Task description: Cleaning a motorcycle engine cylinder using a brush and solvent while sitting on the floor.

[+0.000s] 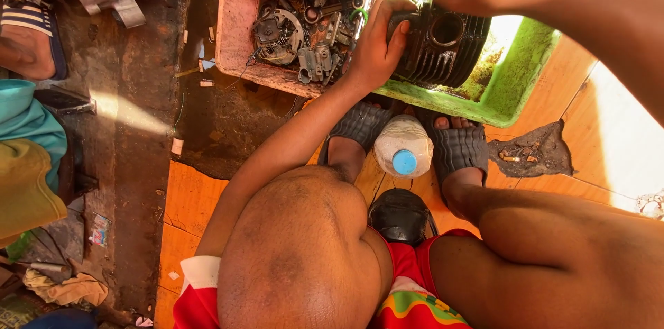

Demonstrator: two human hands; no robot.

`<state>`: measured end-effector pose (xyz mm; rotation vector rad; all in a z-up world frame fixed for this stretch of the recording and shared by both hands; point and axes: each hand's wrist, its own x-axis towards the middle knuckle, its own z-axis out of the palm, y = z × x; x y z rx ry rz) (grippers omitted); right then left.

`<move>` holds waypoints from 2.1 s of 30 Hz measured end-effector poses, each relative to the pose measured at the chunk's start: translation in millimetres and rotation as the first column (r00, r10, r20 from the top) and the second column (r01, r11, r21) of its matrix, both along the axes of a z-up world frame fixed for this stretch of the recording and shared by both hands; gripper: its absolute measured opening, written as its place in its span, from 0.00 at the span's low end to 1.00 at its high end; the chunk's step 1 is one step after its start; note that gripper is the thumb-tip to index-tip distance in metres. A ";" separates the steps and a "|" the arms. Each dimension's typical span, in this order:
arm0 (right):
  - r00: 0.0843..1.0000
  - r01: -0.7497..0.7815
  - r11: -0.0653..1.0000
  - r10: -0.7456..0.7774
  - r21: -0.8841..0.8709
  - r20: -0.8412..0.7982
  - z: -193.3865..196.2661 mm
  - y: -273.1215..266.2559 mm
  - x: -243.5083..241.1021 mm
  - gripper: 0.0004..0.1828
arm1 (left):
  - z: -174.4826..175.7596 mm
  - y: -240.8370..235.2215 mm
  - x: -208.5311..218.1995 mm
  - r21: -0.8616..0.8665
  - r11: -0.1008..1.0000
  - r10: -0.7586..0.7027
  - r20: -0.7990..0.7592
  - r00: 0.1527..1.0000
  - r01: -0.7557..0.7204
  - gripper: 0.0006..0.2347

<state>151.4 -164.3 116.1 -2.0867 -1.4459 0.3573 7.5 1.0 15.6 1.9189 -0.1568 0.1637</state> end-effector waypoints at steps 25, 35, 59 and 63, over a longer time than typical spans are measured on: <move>0.881 0.413 0.888 -0.333 0.202 -0.336 8.1 -117.3 -80.6 0.09 | -14.7 -4.6 -4.3 0.078 0.996 0.028 0.119 0.992 -0.037 0.11; 0.848 0.477 0.861 -0.399 0.176 -0.349 17.2 -111.5 -96.2 0.06 | -12.0 -0.2 -8.0 0.135 0.991 0.007 0.052 0.999 -0.014 0.12; 0.865 0.323 0.936 -0.230 0.144 -0.446 48.5 -41.9 -19.8 0.10 | -8.2 7.6 -7.4 0.204 0.979 -0.035 0.074 0.997 0.019 0.12; 0.894 0.326 0.935 -0.353 -0.140 -0.277 50.6 -31.7 -10.5 0.15 | -2.7 5.6 -10.0 0.161 0.987 -0.034 0.099 0.995 0.018 0.14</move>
